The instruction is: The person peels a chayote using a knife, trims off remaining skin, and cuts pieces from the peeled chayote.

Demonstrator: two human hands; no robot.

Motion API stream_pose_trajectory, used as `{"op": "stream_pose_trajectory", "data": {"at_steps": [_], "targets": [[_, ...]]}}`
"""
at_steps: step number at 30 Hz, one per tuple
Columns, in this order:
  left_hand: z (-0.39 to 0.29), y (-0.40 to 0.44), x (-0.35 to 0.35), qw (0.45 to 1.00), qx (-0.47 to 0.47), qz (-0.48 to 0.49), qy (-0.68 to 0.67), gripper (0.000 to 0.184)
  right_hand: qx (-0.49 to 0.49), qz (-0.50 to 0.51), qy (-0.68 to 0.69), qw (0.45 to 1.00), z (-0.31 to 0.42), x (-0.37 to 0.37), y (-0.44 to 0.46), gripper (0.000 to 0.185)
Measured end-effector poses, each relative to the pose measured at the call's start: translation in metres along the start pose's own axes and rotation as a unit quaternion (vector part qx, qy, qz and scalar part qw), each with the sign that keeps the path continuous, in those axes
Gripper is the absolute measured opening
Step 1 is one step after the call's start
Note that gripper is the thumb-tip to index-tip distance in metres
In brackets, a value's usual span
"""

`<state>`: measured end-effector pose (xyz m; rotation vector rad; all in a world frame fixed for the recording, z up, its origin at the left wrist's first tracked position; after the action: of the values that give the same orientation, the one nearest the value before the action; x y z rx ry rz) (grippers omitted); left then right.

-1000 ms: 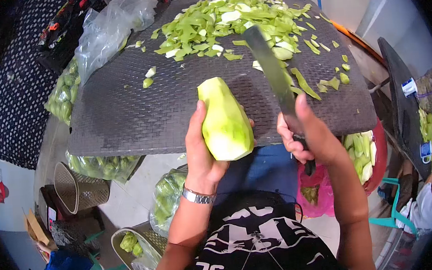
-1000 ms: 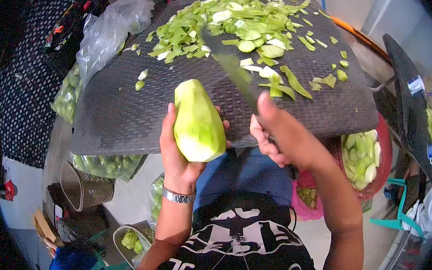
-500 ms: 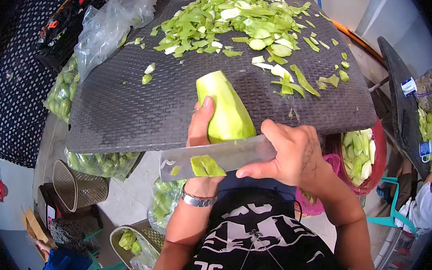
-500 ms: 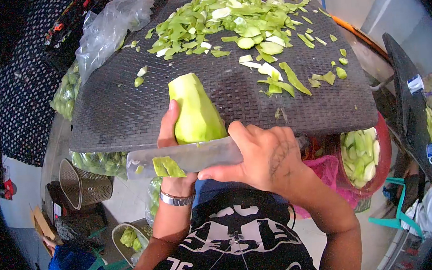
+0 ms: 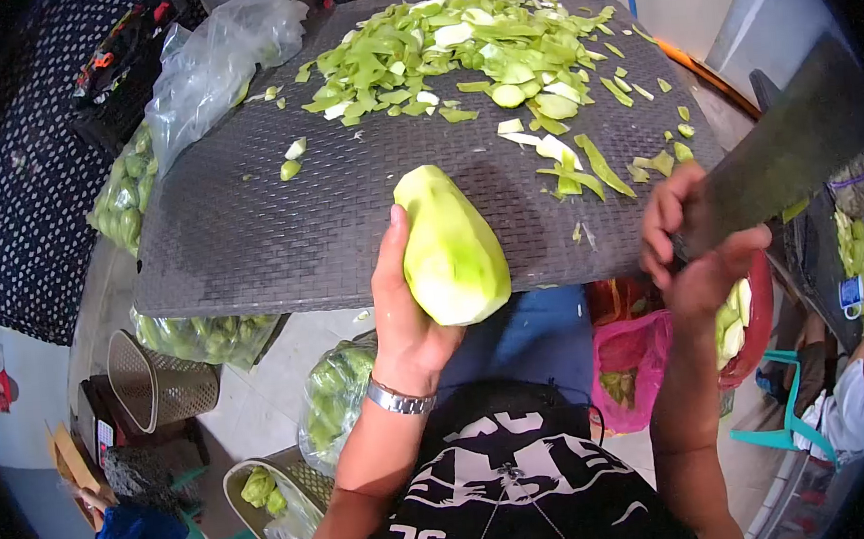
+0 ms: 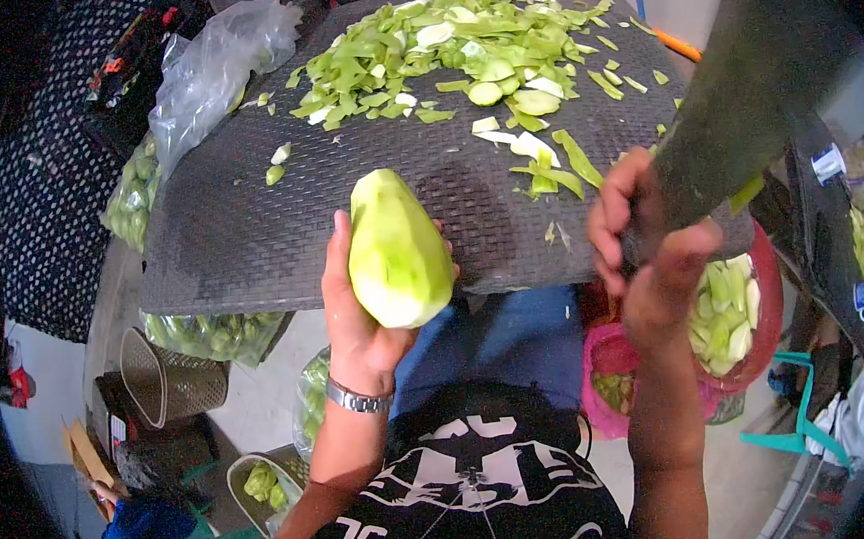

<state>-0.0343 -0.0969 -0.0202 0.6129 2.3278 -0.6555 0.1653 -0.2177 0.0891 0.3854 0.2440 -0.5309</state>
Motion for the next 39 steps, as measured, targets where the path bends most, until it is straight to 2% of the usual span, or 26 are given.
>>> {"op": "stream_pose_trajectory", "data": {"at_steps": [2,3,4,5,6,10,12,13,15,16,17,19,21,25,28,31,32,39], "targets": [[0.003,0.002,0.003,1.0,0.016,0.003,-0.023,0.058,-0.138,-0.034,0.006,0.99,-0.042,0.006,0.012,0.07],[0.003,0.004,0.003,0.999,0.022,0.007,-0.035,0.057,-0.271,0.007,0.09,0.958,-0.07,0.003,0.008,0.07],[0.001,0.001,0.002,0.999,0.022,0.005,-0.038,0.056,-0.392,0.049,0.173,0.902,-0.092,0.002,-0.002,0.07],[0.0,-0.004,0.002,0.999,0.022,0.002,-0.041,0.055,-0.504,0.091,0.252,0.821,-0.103,-0.007,-0.018,0.071],[-0.002,-0.005,0.001,0.999,0.017,-0.001,-0.048,0.054,-0.467,0.083,0.249,0.845,-0.099,-0.007,-0.018,0.072],[0.001,-0.003,0.006,0.999,0.026,0.006,-0.036,0.052,-0.428,0.114,0.276,0.853,-0.081,-0.023,-0.034,0.069],[0.005,-0.004,-0.001,0.998,0.053,0.018,-0.036,0.05,-0.315,0.085,0.011,0.945,-0.091,-0.004,-0.038,0.066],[0.002,-0.005,-0.006,0.998,0.043,0.026,-0.04,0.048,-0.248,0.067,-0.124,0.959,-0.087,0.001,-0.039,0.065],[0.0,-0.009,-0.012,0.998,0.025,0.035,-0.052,0.045,-0.095,0.148,-0.319,0.931,-0.058,-0.03,-0.046,0.066],[0.007,-0.01,-0.012,0.994,0.062,0.045,-0.075,0.045,-0.016,0.187,-0.409,0.893,-0.044,-0.049,-0.05,0.067],[0.015,-0.013,-0.011,0.989,0.099,0.055,-0.097,0.045,0.008,0.207,-0.421,0.883,-0.039,-0.06,-0.054,0.075],[0.009,-0.019,-0.022,0.993,0.083,0.072,-0.042,0.051,0.082,0.234,-0.456,0.855,-0.032,-0.076,-0.059,0.079],[0.006,-0.02,-0.028,0.994,0.059,0.092,0.016,0.06,0.098,0.244,-0.46,0.848,-0.027,-0.08,-0.061,0.082],[0.009,-0.025,-0.035,0.994,0.078,0.073,-0.032,0.059,0.107,0.27,-0.484,0.825,-0.017,-0.089,-0.064,0.085],[0.006,-0.024,-0.031,0.995,0.058,0.076,0.033,0.06,0.111,0.254,-0.481,0.832,-0.019,-0.085,-0.06,0.082],[0.004,-0.023,-0.023,0.995,0.051,0.085,0.007,0.061,0.101,0.254,-0.487,0.829,-0.025,-0.068,-0.051,0.08],[0.004,-0.022,-0.018,0.997,0.055,0.059,-0.009,0.062,0.102,0.249,-0.473,0.839,-0.03,-0.062,-0.049,0.078],[-0.003,-0.028,-0.03,0.992,0.043,0.115,0.009,0.066,0.108,0.261,-0.475,0.834,-0.022,-0.062,-0.048,0.078]]}}
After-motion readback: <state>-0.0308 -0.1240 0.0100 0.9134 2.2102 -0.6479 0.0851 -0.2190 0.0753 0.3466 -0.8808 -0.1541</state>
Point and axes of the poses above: each hand's wrist, its own y-axis towards the middle knuckle, its own x-axis out of the back of the hand, z = x × y, the point moved 9 cm from there along y, towards the middle knuckle, and after that the axes turned 12 degrees about y, right-handed, at the moved point
